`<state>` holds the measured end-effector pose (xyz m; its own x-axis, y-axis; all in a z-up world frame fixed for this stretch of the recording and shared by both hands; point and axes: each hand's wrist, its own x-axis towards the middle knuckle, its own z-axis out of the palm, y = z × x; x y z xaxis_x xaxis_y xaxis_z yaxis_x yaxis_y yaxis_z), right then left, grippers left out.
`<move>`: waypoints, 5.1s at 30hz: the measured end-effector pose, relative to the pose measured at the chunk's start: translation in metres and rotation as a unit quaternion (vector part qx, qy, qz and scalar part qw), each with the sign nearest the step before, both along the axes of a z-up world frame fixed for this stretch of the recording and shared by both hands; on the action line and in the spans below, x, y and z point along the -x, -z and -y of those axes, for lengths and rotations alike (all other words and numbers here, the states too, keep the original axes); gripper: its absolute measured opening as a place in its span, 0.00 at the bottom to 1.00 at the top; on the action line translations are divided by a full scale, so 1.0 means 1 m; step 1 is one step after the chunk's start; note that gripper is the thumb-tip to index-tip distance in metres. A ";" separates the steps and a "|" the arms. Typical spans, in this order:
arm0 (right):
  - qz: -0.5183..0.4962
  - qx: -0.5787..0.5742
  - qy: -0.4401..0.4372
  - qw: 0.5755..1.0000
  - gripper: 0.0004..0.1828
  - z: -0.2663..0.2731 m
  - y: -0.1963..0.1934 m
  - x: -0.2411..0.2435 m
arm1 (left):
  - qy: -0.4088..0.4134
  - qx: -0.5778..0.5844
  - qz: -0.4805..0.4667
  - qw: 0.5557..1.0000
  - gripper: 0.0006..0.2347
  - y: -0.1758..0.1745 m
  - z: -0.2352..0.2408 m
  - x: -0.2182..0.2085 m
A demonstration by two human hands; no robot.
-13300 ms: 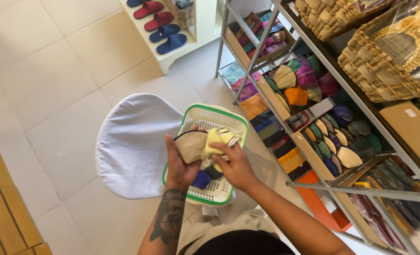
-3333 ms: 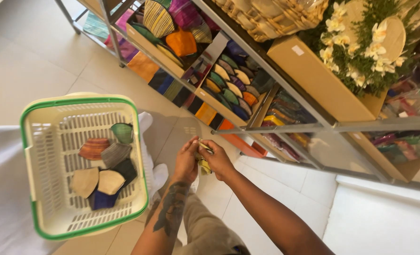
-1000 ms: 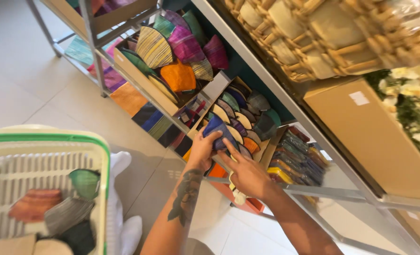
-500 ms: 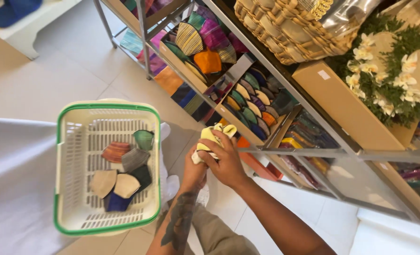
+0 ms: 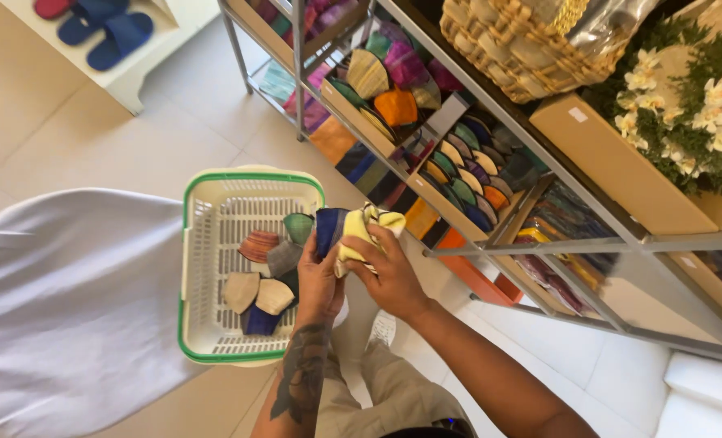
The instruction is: Wiping small fabric pouches with a cloth and arranging them into a storage box on a shelf.
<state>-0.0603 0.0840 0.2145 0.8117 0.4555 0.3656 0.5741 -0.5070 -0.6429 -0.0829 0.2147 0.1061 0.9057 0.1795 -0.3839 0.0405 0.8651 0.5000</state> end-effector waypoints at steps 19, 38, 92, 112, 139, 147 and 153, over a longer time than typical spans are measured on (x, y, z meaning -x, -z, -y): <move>-0.123 -0.108 -0.075 0.984 0.20 -0.064 -0.032 0.022 | 0.078 0.033 0.009 0.996 0.21 -0.085 -0.072 0.038; -0.170 -0.092 0.026 0.981 0.16 -0.069 -0.060 0.006 | 0.110 0.083 -0.023 0.990 0.18 -0.091 -0.069 0.039; -0.208 -0.030 0.011 0.978 0.17 -0.080 -0.032 0.021 | 0.004 -0.002 -0.092 0.996 0.16 -0.027 -0.101 0.042; -0.206 0.014 -0.061 0.977 0.18 -0.082 0.019 0.031 | -0.052 0.001 -0.068 0.996 0.14 0.027 -0.100 0.057; -0.371 0.016 0.058 0.927 0.19 -0.012 0.133 0.055 | 0.049 -0.138 -0.197 0.969 0.16 0.122 -0.008 0.070; -0.323 -0.013 0.190 0.927 0.16 0.085 0.137 0.024 | 0.167 -0.145 -0.131 0.966 0.16 0.109 0.101 0.014; -0.333 -0.089 0.312 0.885 0.15 0.181 0.160 -0.029 | 0.235 -0.105 -0.060 0.964 0.21 0.078 0.196 -0.050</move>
